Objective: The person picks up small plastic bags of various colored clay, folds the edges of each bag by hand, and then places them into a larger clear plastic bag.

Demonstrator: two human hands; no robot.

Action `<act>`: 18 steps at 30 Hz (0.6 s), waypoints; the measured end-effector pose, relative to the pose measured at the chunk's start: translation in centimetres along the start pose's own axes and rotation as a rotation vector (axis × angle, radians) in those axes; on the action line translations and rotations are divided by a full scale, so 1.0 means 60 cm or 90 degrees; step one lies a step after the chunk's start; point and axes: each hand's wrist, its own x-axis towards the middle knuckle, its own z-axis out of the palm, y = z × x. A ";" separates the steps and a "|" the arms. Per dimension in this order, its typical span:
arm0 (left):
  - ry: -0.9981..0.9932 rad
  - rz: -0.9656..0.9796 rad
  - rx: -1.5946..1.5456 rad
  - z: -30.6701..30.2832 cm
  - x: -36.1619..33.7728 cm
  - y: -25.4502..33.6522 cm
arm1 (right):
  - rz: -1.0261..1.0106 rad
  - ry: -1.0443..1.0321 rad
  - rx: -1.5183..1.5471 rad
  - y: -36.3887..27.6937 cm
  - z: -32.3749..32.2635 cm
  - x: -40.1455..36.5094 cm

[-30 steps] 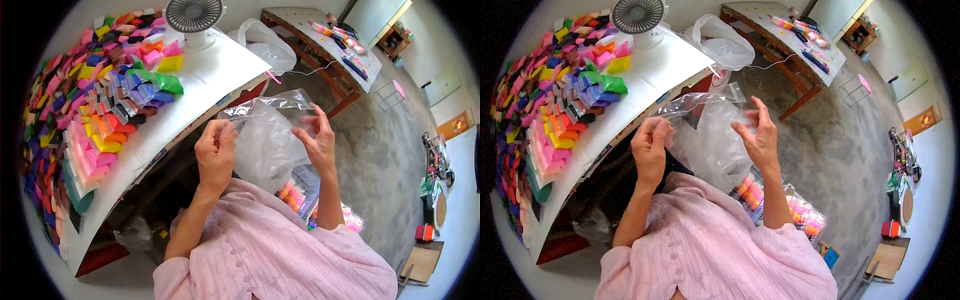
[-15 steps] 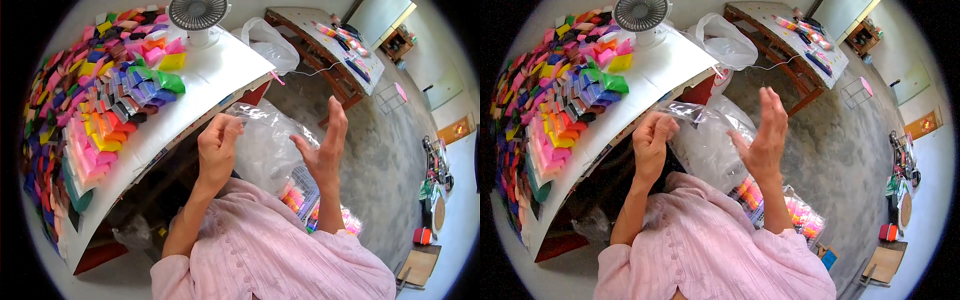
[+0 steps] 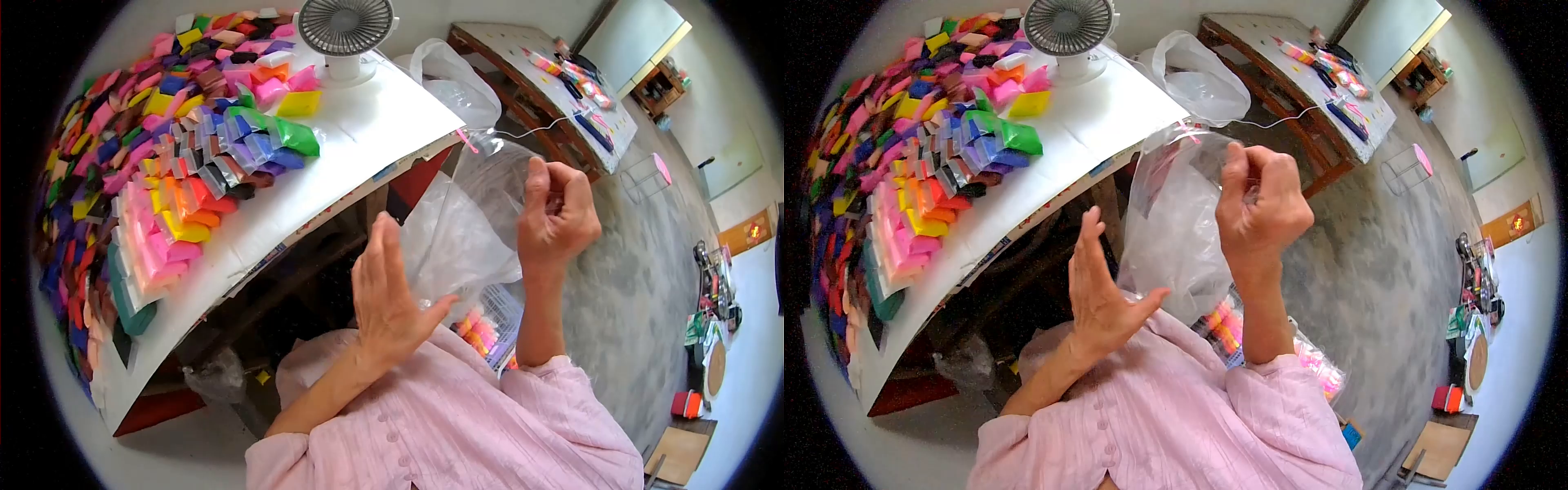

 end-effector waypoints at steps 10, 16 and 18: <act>0.309 -0.111 -0.142 -0.045 -0.030 -0.045 | 0.200 -0.016 0.056 -0.018 0.009 -0.001; 0.274 0.003 0.097 -0.192 0.014 -0.053 | 0.047 -0.166 0.034 -0.066 0.023 -0.023; 0.188 0.010 0.164 -0.228 0.022 -0.045 | -0.014 -0.177 0.010 -0.065 0.034 -0.026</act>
